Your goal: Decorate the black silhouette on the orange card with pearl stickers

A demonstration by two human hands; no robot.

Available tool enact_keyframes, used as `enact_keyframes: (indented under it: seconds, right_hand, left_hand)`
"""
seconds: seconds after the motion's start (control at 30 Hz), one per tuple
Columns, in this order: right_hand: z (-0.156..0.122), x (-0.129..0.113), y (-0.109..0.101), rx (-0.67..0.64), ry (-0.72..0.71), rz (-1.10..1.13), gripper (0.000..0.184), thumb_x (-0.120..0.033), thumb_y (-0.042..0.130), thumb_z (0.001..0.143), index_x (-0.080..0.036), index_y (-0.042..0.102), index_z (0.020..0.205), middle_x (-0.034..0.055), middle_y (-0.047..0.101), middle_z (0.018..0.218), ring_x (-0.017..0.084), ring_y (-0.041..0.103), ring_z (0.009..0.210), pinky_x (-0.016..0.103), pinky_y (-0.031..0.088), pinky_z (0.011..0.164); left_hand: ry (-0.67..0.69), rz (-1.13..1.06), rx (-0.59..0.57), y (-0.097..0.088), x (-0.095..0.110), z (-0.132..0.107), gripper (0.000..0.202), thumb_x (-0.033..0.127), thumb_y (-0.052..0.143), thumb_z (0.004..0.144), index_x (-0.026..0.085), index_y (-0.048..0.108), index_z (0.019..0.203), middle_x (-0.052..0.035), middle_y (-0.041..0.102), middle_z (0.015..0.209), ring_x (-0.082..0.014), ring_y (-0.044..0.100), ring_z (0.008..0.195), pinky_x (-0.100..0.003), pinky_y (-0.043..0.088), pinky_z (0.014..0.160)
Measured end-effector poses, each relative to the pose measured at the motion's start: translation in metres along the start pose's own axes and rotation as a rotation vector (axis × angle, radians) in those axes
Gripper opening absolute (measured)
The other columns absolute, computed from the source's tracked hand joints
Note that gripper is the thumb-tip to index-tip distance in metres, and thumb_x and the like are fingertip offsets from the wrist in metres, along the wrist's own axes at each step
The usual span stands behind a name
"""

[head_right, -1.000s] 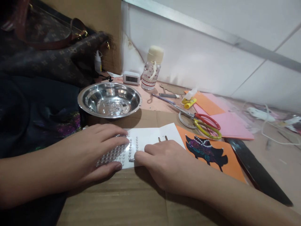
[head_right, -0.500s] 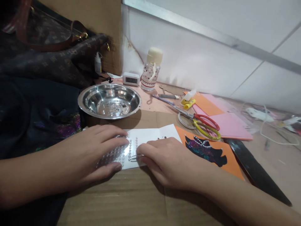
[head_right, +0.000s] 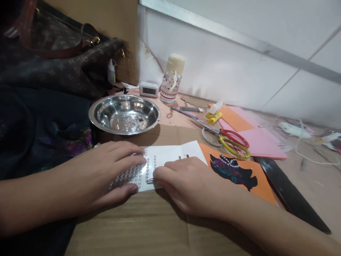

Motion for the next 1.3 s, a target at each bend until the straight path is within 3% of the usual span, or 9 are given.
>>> enact_keyframes:
  seconds: [0.43, 0.67, 1.07, 1.3]
  right_hand:
    - [-0.002, -0.006, -0.001, 0.025, -0.092, -0.043, 0.02, -0.014, 0.045, 0.097, -0.022, 0.063, 0.098, 0.0006, 0.062, 0.077, 0.016, 0.05, 0.065, 0.029, 0.027, 0.059]
    - [-0.003, -0.001, -0.003, 0.038, -0.018, 0.03, 0.01, -0.019, 0.05, 0.098, -0.023, 0.059, 0.097, -0.001, 0.063, 0.08, 0.015, 0.05, 0.068, 0.028, 0.03, 0.063]
    - [-0.002, -0.006, 0.0, 0.035, -0.036, -0.083, 0.021, -0.016, 0.045, 0.099, -0.021, 0.064, 0.094, 0.001, 0.064, 0.074, 0.016, 0.05, 0.063, 0.029, 0.027, 0.059]
    - [-0.005, -0.011, -0.006, 0.199, -0.109, -0.223, 0.029, -0.004, 0.04, 0.093, -0.02, 0.064, 0.089, 0.001, 0.062, 0.07, 0.016, 0.047, 0.06, 0.029, 0.026, 0.057]
  left_hand:
    - [0.003, 0.015, 0.005, 0.001, -0.001, 0.001, 0.036, 0.036, 0.063, 0.09, 0.017, 0.066, 0.121, -0.0126, 0.065, 0.126, -0.0325, 0.06, 0.115, -0.051, 0.052, 0.096]
    - [0.012, 0.015, 0.021, 0.0, 0.0, -0.002, 0.036, 0.036, 0.065, 0.09, 0.017, 0.066, 0.121, -0.0123, 0.065, 0.126, -0.0326, 0.06, 0.116, -0.051, 0.051, 0.096]
    - [0.012, 0.019, 0.013, 0.001, -0.001, 0.0, 0.038, 0.036, 0.064, 0.089, 0.016, 0.066, 0.122, -0.0129, 0.065, 0.126, -0.0331, 0.06, 0.116, -0.051, 0.051, 0.096]
    - [0.018, 0.016, 0.015, 0.0, 0.001, -0.001, 0.035, 0.035, 0.062, 0.091, 0.017, 0.066, 0.12, -0.0132, 0.064, 0.127, -0.0335, 0.059, 0.116, -0.053, 0.051, 0.096]
Point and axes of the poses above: each hand's wrist, its own z-axis towards the middle knuckle, its own y-axis out of the palm, x = y × z, the point moved 9 cm from there along z, towards the middle knuckle
